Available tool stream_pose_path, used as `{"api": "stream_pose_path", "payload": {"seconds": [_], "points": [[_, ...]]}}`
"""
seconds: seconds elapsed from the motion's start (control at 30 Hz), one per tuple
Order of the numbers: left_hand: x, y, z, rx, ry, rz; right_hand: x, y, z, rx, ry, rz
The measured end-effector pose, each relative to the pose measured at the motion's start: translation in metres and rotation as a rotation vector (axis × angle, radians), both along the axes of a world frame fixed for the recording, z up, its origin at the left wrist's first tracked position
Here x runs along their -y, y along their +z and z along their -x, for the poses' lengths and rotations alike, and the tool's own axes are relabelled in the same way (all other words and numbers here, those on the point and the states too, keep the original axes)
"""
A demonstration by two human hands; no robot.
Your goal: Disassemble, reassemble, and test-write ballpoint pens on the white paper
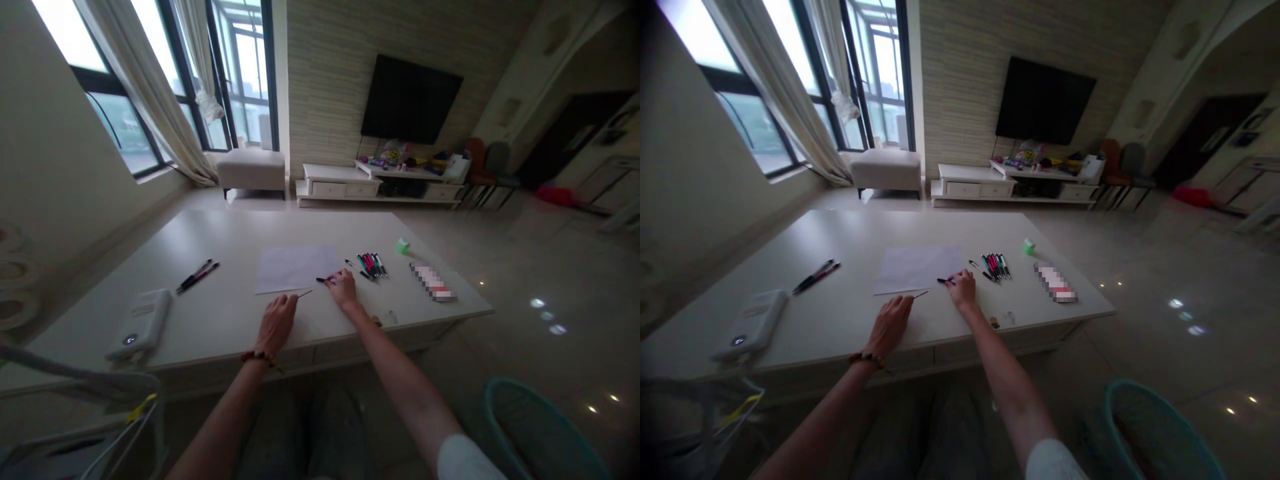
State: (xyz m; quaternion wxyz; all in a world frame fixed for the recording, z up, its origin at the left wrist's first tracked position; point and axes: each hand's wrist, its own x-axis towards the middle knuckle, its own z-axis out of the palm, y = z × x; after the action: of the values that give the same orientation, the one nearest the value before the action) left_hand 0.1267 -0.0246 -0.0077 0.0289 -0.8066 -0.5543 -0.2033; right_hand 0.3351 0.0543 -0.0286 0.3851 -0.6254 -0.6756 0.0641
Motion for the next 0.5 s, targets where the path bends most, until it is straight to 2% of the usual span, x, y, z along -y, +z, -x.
{"api": "stream_pose_path", "payload": {"seconds": [0.07, 0.13, 0.23, 0.33, 0.5], "points": [[-0.001, -0.001, 0.000, -0.003, -0.009, -0.004, -0.001, 0.001, 0.002, -0.067, 0.019, -0.011], [0.000, 0.000, 0.000, -0.010, -0.009, -0.009, 0.004, 0.002, 0.001, -0.229, 0.081, 0.006], [0.002, 0.001, -0.001, -0.029, 0.004, -0.007, 0.020, 0.006, -0.006, -0.503, 0.186, 0.055], [0.003, 0.002, -0.001, -0.040, 0.008, 0.001, 0.036, 0.015, -0.013, -0.692, 0.229, 0.058], [0.004, 0.003, -0.001, -0.039, -0.001, -0.005, 0.052, 0.032, -0.011, -0.788, 0.282, 0.061]]}}
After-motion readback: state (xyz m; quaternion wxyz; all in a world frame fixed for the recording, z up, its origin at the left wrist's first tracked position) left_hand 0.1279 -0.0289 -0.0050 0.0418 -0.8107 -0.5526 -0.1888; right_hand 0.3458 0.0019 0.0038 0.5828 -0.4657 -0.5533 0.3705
